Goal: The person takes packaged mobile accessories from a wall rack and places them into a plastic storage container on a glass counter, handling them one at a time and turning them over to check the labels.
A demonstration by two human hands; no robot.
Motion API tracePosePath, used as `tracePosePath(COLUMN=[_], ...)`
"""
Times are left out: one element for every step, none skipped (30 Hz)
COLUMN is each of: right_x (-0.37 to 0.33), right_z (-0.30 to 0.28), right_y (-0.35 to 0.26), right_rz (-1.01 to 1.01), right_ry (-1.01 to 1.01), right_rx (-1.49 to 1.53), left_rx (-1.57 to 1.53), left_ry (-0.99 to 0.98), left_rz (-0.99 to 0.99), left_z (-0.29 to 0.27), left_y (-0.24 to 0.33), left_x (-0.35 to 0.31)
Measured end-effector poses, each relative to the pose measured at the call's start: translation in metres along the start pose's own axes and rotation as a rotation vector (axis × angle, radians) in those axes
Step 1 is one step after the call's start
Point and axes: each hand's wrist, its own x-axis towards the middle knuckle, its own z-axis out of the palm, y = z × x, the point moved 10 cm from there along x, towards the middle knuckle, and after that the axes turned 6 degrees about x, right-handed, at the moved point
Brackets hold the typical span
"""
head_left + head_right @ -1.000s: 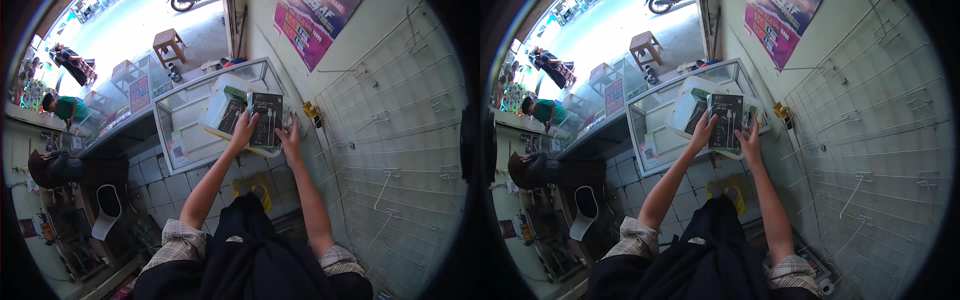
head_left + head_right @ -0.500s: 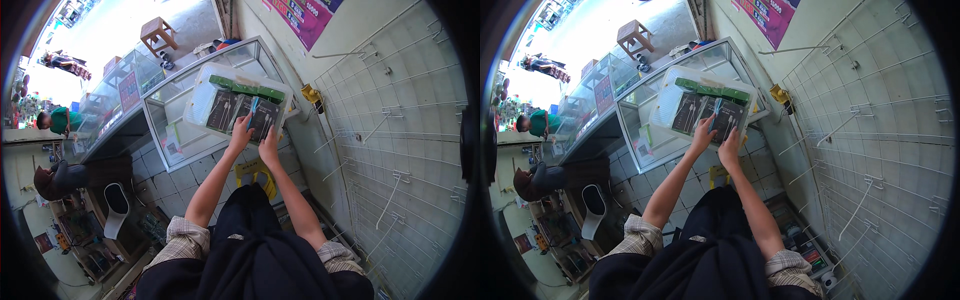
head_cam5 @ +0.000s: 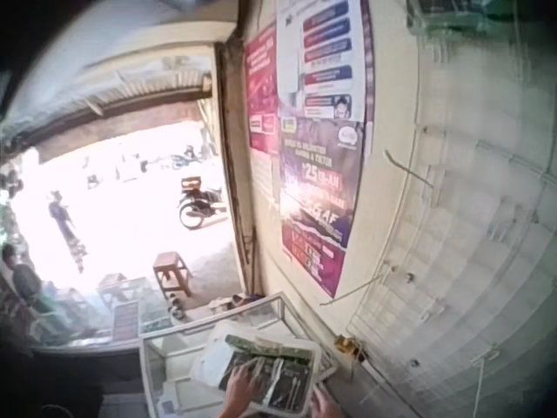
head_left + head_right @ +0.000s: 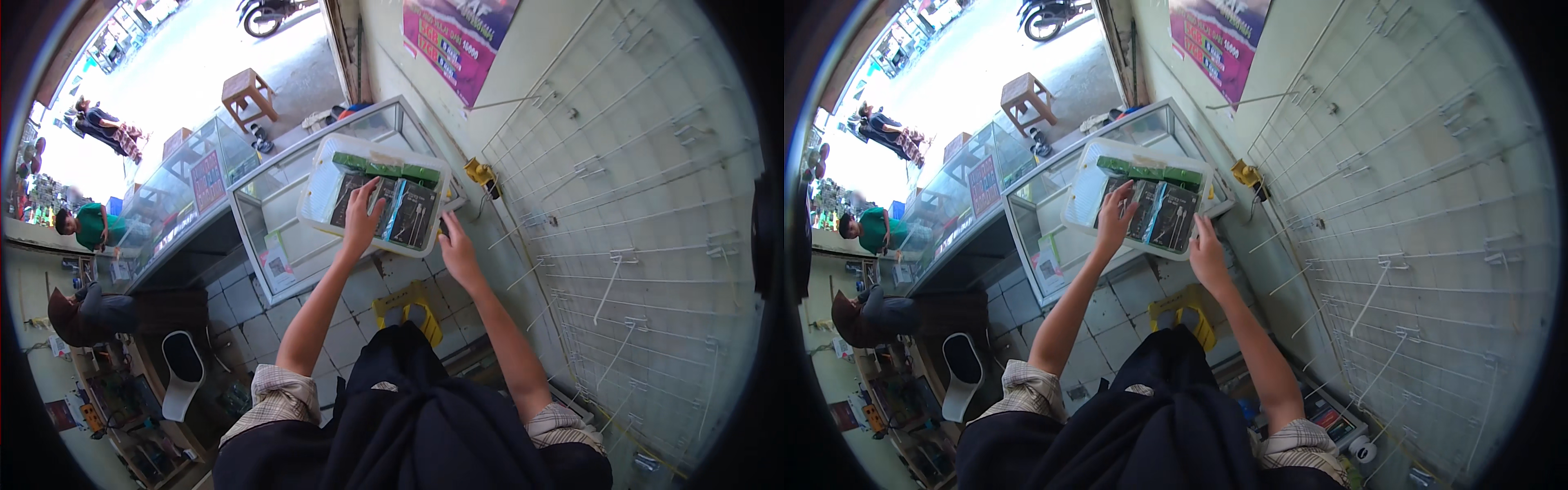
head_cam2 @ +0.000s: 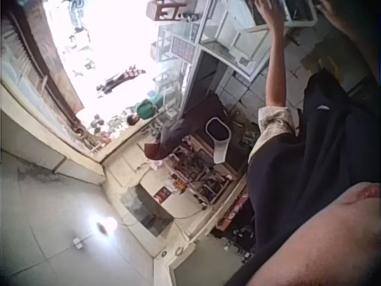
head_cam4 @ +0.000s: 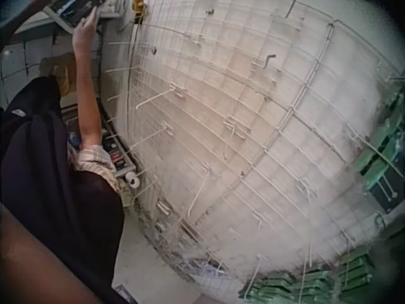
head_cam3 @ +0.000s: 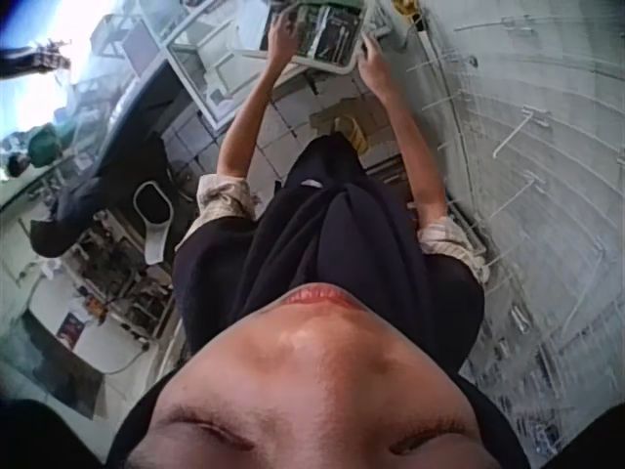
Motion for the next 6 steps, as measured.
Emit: tracePosePath(right_x=[-0.005,-0.008,-0.012,-0.017,-0.022,-0.027], right_z=[-0.015,-0.027,-0.038,-0.052,-0.066,-0.077], right_y=[-0.02,-0.037,-0.057,-0.085,-0.112,-0.137], right_rz=[-0.064,-0.102,-0.127,-0.192,-0.256,-0.327], right_ry=[0.027,0.04,0.057,0.059,0.059,0.07], right_rx=[0.003,0.058,0.045,0.051,0.049,0.011], left_rx=[-0.108,-0.166,-0.18,-0.257,-0.339,-0.364], left_ry=[-0.012,0.002,0.013,-0.012,-0.037,-0.036], left_rz=[-0.001,0.039,0.066,0.114,0.16,0.183], left_z=[-0.012,-0.022,-0.031,-0.038,-0.049,-0.049], left_y=[0.017,0.034,0.05,0.081,0.115,0.129], left_x=[0.004,0.009,0.015,0.019,0.023,0.022])
